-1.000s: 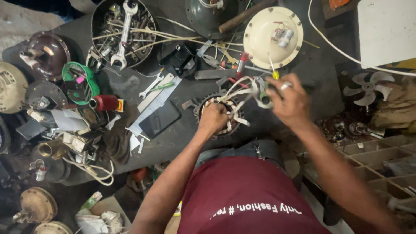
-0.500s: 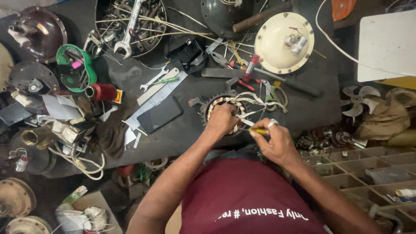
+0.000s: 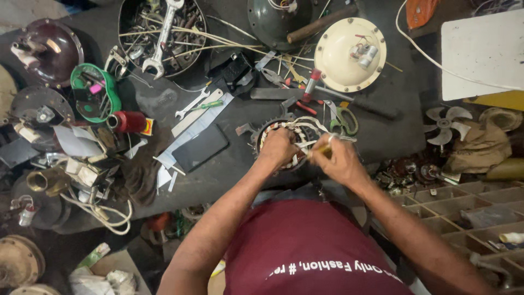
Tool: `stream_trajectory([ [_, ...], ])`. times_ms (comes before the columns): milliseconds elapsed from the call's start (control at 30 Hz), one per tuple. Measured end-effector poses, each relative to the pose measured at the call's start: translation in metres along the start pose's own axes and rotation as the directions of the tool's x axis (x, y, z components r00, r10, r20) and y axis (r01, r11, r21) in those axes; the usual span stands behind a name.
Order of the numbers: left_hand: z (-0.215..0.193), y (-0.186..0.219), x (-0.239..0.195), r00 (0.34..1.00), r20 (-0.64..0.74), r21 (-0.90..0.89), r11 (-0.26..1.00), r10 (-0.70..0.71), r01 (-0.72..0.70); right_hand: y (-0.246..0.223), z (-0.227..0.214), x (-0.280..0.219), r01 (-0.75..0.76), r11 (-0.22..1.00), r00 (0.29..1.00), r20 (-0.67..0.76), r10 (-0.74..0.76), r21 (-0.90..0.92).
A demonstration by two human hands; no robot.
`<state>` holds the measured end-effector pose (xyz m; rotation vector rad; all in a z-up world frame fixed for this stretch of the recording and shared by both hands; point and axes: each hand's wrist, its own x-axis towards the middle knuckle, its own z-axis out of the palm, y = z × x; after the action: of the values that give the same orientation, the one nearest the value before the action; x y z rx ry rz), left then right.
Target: The person works on an electrical motor stator, inserting white insulating strips into the winding slots and adjusting the copper windings. They use a red-handled tool to push the strips into place and repeatedly reposition the stator on the workbench.
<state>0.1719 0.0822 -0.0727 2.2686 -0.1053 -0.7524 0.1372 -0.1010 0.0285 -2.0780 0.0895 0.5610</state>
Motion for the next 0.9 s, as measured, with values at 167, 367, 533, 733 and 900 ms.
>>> stream_trajectory([
  [167,-0.002,0.007,-0.007,1.0,-0.001,0.015,1.0,0.019,-0.019,0.002,0.01,-0.032,0.254,0.965,0.958,-0.12,-0.26,-0.063],
  [367,-0.008,0.017,-0.033,0.981,-0.105,0.174,0.974,0.165,-0.145,-0.003,-0.026,-0.039,0.32,0.947,0.926,-0.208,-0.315,-0.012],
  [533,-0.013,0.012,-0.028,0.974,-0.053,0.28,0.94,0.218,-0.195,-0.007,-0.031,-0.038,0.285,0.956,0.957,-0.078,-0.28,0.073],
  [733,-0.016,-0.002,-0.015,0.965,0.11,0.271,0.927,0.237,-0.258,-0.007,-0.009,-0.049,0.383,0.923,0.91,-0.164,-0.381,-0.023],
  [900,-0.034,-0.002,-0.018,0.851,0.205,0.254,0.813,0.484,-0.524,-0.007,-0.009,-0.045,0.458,0.887,0.864,-0.201,-0.461,-0.066],
])
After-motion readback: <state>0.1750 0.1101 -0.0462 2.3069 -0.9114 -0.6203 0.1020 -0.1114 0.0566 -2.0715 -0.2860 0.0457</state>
